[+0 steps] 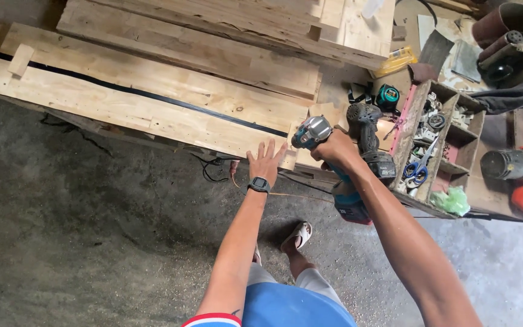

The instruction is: Securing a black strip to a wooden frame using a power drill and screws

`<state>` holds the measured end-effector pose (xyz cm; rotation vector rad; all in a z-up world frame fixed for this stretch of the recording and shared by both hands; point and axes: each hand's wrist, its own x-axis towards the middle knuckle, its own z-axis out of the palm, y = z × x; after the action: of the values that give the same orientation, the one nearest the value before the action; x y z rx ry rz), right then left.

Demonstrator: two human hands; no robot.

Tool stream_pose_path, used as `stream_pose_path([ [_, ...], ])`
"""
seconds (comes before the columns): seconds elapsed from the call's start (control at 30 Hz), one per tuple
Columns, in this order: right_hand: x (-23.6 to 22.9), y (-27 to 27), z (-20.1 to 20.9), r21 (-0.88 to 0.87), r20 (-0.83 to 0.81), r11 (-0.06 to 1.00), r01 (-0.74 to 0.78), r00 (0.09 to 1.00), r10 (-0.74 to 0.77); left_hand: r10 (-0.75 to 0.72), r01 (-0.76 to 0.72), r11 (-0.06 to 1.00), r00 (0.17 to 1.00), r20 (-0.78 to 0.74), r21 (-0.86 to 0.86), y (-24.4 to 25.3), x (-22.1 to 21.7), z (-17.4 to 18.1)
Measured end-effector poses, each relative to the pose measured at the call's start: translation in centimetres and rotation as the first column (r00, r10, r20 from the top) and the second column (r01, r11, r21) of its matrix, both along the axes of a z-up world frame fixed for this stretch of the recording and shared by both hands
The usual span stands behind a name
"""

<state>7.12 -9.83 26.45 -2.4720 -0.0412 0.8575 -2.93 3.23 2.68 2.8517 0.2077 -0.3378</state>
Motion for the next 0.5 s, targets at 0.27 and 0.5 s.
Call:
stream_pose_path([
  [0.27,-0.2,0.9,-0.5,-0.036,0.02,0.997,-0.064,0.998,0.065,-0.002,0.002,1.0,1.0,0.013,0.031,0.0,-0.2,0.3],
  [0.5,-0.3,1.0,-0.9,-0.079,0.015,0.995,-0.056,0.998,0.058,-0.019,0.018,0.999,0.999,0.034,0.039,0.2,0.0,-0.6],
])
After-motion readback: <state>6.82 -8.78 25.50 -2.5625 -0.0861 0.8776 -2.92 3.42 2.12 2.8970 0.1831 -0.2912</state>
